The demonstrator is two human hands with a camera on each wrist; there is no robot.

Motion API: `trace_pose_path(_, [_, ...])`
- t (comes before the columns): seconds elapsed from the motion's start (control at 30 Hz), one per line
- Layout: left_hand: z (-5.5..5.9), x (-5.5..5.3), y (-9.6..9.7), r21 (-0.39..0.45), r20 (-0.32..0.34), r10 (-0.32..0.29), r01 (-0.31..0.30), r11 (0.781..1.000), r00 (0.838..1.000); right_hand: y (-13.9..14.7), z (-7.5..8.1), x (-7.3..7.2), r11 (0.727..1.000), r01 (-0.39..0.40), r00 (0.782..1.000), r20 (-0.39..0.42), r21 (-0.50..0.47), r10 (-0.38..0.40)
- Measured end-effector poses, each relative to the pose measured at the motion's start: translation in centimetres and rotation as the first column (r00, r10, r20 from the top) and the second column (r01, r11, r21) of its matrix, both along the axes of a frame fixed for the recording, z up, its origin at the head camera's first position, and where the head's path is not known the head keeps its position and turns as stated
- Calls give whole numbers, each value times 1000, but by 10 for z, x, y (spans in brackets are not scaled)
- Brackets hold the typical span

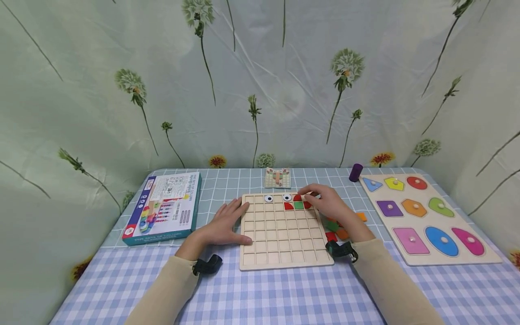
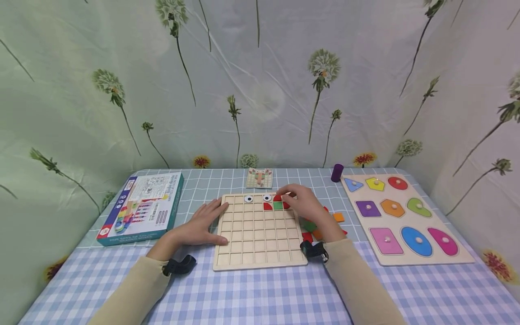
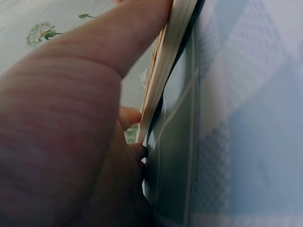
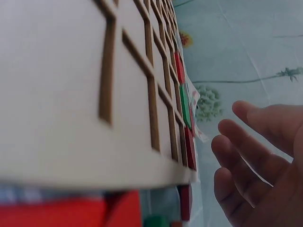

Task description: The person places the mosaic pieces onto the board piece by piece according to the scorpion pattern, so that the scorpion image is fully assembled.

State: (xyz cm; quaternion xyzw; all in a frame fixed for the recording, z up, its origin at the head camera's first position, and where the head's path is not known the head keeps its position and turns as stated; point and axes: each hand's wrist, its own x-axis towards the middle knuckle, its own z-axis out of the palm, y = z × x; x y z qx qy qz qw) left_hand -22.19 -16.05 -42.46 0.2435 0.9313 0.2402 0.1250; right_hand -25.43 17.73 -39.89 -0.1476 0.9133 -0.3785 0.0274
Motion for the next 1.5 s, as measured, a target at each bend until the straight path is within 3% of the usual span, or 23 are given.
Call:
trace_pose_path(0.3, [-1,-1,-6,34,17,-39,38,999,999,25,4,-3,998,32,999,25,58,-33])
trace_pose_path(0.57, [-3,-3,-4,13,1,-35,35,999,999,49,10,-4,995,29,997,74,97,-36])
trace_pose_path(0.93, [-1,-2,-3,11,-6,-45,45,999,999,71,15,-2,985,-111,978,192,133,85])
trace_pose_path(1.17, [-1,-2,-4,8,-6,-46,46,999,999,76,13,-1,964,-208,960,222,163,170])
trace_pose_path(1.5, [-2,-3,-3,-1,8,-32,32,999,999,74,8,-1,955,-212,958,236,206,162])
